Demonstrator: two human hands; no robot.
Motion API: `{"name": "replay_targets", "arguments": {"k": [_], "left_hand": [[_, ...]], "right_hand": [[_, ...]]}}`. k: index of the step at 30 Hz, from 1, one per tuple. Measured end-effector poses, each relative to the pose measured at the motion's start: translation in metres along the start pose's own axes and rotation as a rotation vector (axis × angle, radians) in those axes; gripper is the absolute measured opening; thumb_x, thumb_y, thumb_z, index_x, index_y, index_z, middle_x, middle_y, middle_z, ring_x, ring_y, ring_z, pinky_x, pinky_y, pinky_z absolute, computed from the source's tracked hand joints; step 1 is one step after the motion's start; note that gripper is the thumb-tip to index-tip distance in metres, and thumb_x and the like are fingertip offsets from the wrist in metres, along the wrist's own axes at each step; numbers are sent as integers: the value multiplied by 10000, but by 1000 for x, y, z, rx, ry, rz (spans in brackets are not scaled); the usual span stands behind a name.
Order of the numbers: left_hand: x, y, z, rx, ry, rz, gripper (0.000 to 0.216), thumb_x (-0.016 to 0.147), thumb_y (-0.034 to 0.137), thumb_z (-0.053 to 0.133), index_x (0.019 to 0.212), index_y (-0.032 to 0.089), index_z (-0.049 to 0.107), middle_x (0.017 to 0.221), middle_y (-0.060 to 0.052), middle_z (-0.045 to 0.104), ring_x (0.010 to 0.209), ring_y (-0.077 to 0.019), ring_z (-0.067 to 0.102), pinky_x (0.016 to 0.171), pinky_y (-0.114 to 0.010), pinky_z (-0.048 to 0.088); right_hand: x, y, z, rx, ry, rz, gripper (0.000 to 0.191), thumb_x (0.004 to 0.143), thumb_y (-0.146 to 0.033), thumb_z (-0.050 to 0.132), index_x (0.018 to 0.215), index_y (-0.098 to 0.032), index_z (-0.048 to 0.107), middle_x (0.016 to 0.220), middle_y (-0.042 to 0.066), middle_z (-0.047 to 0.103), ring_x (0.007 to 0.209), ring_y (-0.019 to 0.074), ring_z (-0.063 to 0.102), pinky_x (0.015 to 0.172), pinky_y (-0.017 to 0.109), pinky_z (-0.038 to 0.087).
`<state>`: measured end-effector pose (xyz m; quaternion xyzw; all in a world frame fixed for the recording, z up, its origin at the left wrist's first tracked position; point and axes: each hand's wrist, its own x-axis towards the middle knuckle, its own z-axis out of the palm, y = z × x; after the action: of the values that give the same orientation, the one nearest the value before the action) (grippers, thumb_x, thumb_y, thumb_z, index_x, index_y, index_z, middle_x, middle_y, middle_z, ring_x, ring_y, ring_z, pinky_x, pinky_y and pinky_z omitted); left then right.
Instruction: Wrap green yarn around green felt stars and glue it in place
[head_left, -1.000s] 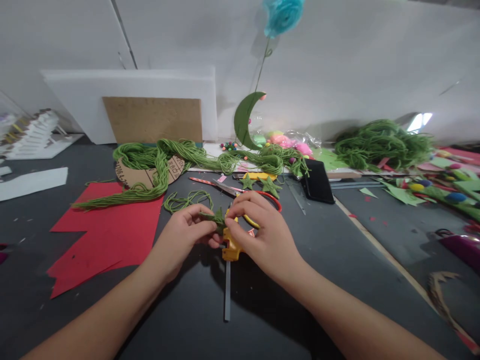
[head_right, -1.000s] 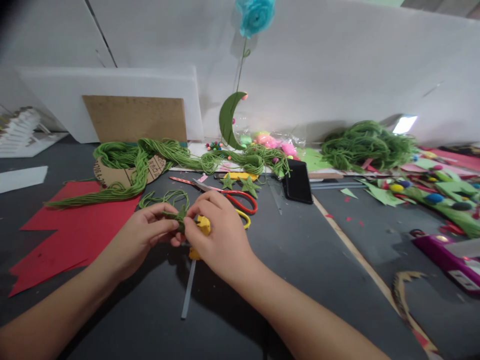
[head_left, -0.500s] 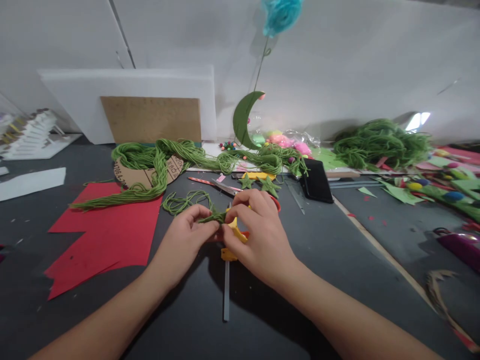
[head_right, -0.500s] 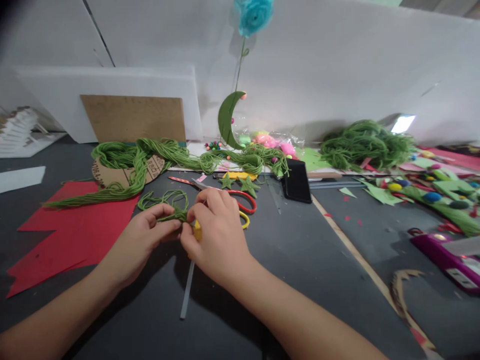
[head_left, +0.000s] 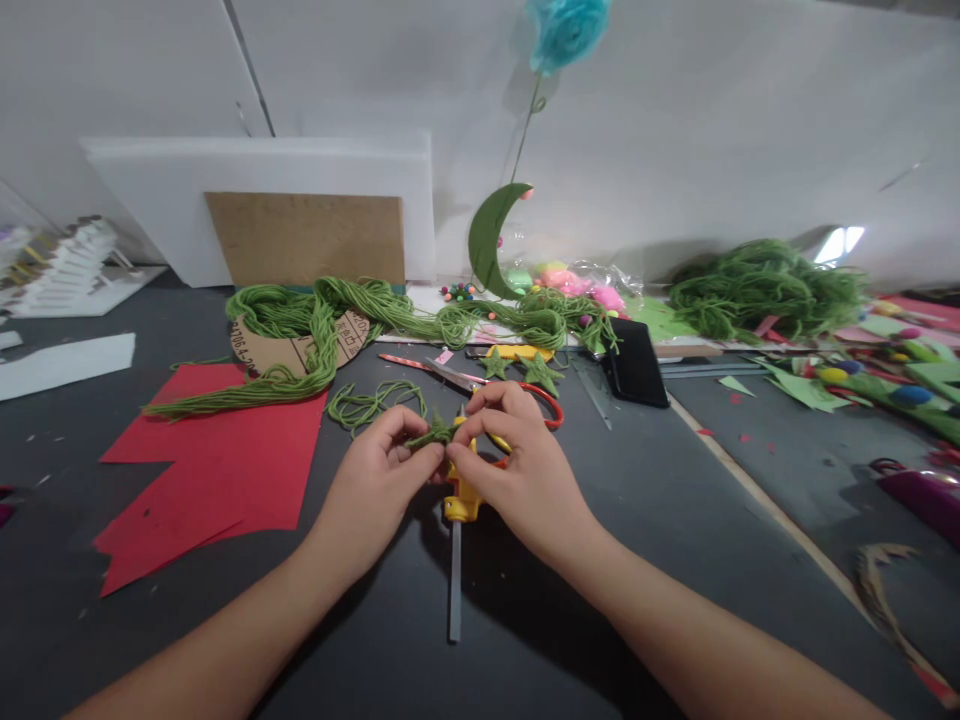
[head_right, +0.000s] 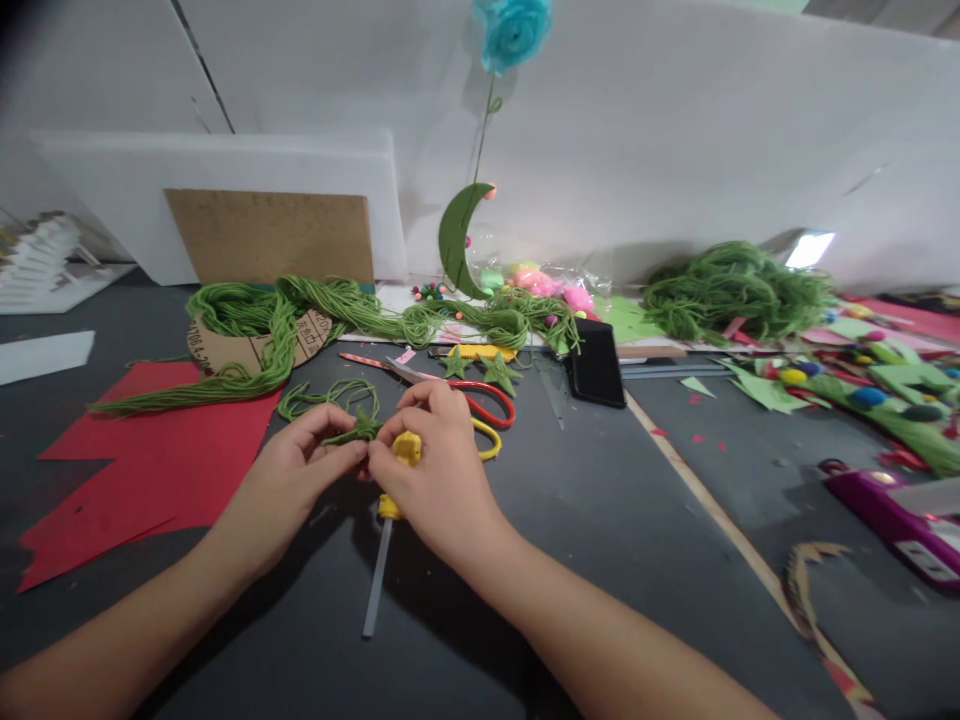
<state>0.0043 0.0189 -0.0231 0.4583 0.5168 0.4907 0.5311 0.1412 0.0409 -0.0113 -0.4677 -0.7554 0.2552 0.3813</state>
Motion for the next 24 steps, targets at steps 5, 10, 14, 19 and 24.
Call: {"name": "replay_targets", "arguments": {"k": [5,10,14,19,24], "left_hand": [[0,-4,0,-137,11,-1,113,683,139,601,710,182,500,655,75,510,645,-66,515,645,-168,425],[-2,-3,-1,-357,-87,-107,105,691,111,577,743,173,510,712,43,518,694,-85,516,696,-213,433],[-2,0,-3,-382,-128,-116,60,750,206,559,719,158,540,722,28,511,710,-91,506,733,-235,432],[3,-3,-6,-184,-97,-100,147,726,294,614,702,155,571,679,25,543,655,-86,497,637,-190,397],[5,-2,-6,-113,-81,-69,113,715,269,610,704,159,586,582,34,560,545,-84,502,529,-184,381]], "right_hand": [[1,1,2,39,26,42,116,691,-144,584,586,-191,585,946,35,467,967,196,458,872,392,363],[1,4,1,-13,32,-24,118,693,-120,574,598,-190,567,903,34,477,940,193,466,849,376,376],[0,4,1,-141,31,-156,108,703,-105,558,629,-184,556,877,47,492,903,195,460,811,357,387],[-2,2,0,-244,19,-230,87,730,-129,536,655,-168,555,860,60,499,862,196,452,777,349,394],[-1,1,-2,-260,-4,-222,88,738,-142,536,656,-171,544,861,56,494,863,194,451,773,348,396]]}}
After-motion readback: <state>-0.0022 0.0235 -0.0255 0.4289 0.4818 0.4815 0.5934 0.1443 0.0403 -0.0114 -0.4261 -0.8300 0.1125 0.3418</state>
